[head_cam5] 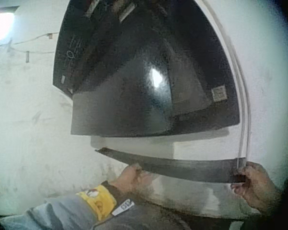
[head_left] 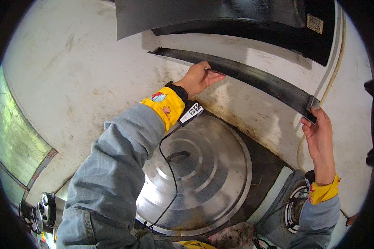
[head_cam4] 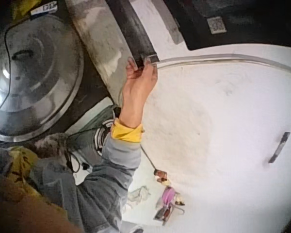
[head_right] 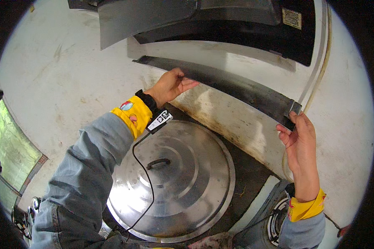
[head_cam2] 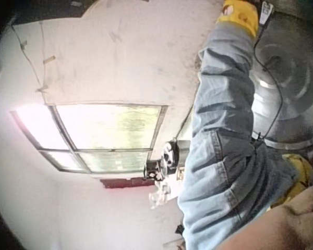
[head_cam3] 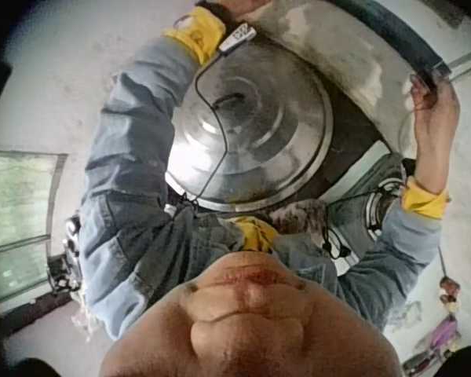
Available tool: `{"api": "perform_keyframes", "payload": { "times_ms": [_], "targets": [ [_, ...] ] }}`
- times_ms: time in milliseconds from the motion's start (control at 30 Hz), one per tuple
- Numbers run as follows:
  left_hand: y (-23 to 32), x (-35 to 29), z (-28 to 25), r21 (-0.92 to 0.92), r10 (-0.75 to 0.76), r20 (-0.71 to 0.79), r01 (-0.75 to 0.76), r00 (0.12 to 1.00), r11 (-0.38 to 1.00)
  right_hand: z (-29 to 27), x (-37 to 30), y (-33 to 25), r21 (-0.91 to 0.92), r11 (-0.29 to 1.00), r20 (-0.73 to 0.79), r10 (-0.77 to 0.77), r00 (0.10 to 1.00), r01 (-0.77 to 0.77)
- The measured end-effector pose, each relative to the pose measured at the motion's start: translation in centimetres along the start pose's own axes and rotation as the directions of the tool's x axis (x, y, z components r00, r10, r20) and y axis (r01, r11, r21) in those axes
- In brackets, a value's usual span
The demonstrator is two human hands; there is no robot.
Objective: The person repeatedly aligns and snaps a long metal trim piece into the bottom edge of a wall-mounted range hood. After several attempts, the person wipes the hood surface with a cloth, washes hands at the sink, and walks through the house.
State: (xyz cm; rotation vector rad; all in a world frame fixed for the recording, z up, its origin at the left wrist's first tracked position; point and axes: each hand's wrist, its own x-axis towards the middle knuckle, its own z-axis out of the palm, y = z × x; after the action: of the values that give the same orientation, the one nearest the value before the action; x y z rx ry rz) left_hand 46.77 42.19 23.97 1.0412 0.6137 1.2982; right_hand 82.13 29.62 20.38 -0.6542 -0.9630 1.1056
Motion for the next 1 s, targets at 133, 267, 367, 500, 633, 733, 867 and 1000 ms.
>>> {"api": "perform_keyframes", "payload": {
  "times_ms": [133, 267, 367, 500, 633, 733, 867, 1000],
  "targets": [
    [1.0, 1.3, -1.3, 0.060, 0.039, 0.019, -0.040, 0.999, 0.997, 0.4, 1.7, 1.7, 0.049, 0.999, -0.030, -0.006, 1.000, 0.007],
    [2.0, 2.2, -1.5, 0.077, 0.045, 0.039, -0.048, 0.998, 0.996, 0.2, 2.4, 2.6, 0.064, 0.998, 0.027, -0.004, 1.000, 0.003],
    [2.3, 2.7, -1.5, 0.117, 0.039, 0.029, -0.042, 0.999, 0.992, 0.0, 2.5, 2.9, 0.076, 0.997, 0.071, -0.026, 0.997, 0.021],
    [2.3, 3.4, -1.7, 0.120, 0.015, -0.006, -0.014, 1.000, 0.993, 0.0, 2.9, 3.1, 0.094, 0.995, 0.039, -0.029, 0.999, 0.025],
    [2.3, 4.1, -1.8, 0.115, 0.018, 0.023, -0.021, 1.000, 0.993, -0.1, 3.4, 3.0, 0.092, 0.995, 0.034, -0.050, 0.998, 0.047],
    [2.4, 4.4, -1.6, 0.184, 0.059, 0.069, -0.071, 0.996, 0.980, -0.3, 3.7, 2.8, 0.082, 0.995, 0.027, -0.051, 0.998, 0.049],
    [2.4, 4.6, -1.1, 0.169, 0.067, 0.090, -0.081, 0.994, 0.982, -0.4, 3.9, 2.4, 0.064, 0.996, 0.049, -0.065, 0.997, 0.062],
    [2.4, 4.7, -0.7, 0.189, 0.058, 0.058, -0.068, 0.997, 0.980, -0.4, 3.9, 2.1, 0.051, 0.994, 0.048, -0.098, 0.994, 0.096]
  ]
}}
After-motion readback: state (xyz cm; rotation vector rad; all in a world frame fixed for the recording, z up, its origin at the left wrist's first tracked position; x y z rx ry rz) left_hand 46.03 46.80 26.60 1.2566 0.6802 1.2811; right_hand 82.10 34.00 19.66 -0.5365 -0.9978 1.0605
